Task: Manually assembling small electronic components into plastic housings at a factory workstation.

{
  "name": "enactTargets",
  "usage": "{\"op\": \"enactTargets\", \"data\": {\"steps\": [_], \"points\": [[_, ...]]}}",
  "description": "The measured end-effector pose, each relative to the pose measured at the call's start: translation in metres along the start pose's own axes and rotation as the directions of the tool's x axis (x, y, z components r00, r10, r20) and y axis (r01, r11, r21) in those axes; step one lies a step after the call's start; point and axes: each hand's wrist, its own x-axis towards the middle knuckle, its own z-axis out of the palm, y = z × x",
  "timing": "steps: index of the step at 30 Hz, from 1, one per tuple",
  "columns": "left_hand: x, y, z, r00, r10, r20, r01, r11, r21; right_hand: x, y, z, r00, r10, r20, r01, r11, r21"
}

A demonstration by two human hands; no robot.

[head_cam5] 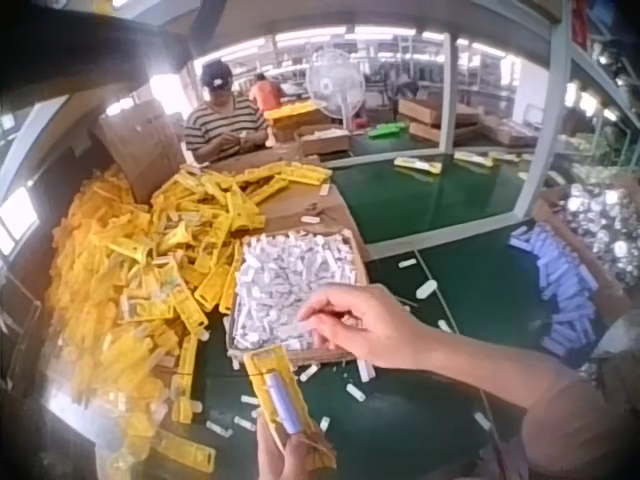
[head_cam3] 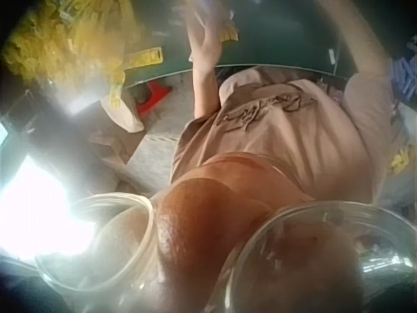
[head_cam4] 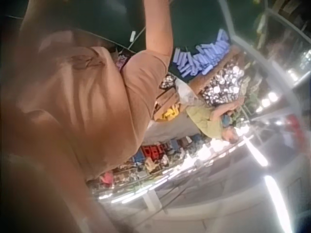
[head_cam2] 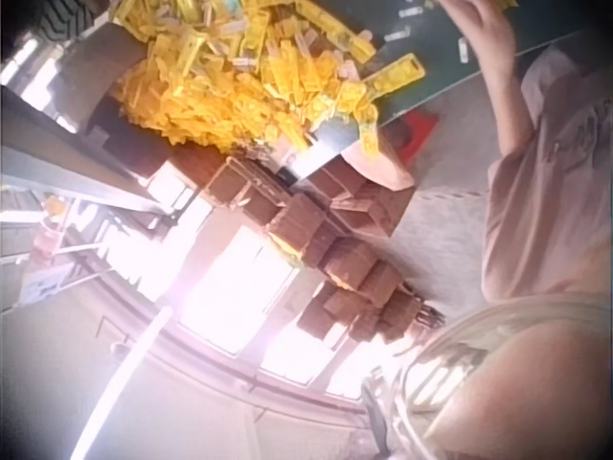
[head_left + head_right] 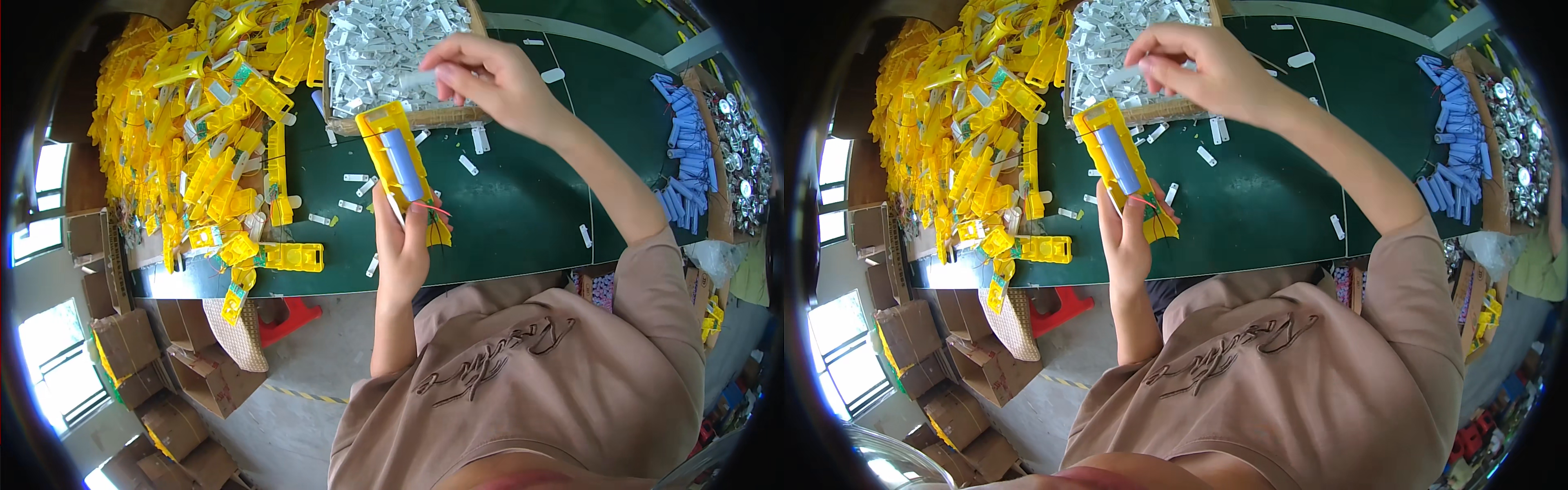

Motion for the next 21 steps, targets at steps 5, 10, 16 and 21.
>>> {"op": "enactTargets", "data": {"steps": [5, 10, 16, 21], "points": [[-0.018, 0.011, 0.017, 0.986, 0.155, 0.056, -0.164, 0.948, 0.273, -0.026, -0.040, 0.011, 1.000, -0.001, 0.004, 0.001, 0.996, 0.092], [-0.030, 0.012, 0.019, 0.960, 0.267, 0.088, -0.277, 0.850, 0.447, -0.037, -0.055, 0.017, 0.936, -0.333, -0.109, 0.286, 0.905, -0.314], [-0.039, 0.011, 0.023, 0.965, 0.247, 0.089, -0.262, 0.883, 0.390, -0.045, -0.063, 0.019, 0.949, -0.256, -0.184, 0.226, 0.960, -0.168], [-0.041, 0.014, 0.025, 0.971, 0.213, 0.112, -0.240, 0.903, 0.356, -0.049, -0.064, 0.028, 0.946, -0.104, -0.306, 0.128, 0.990, 0.057]]}}
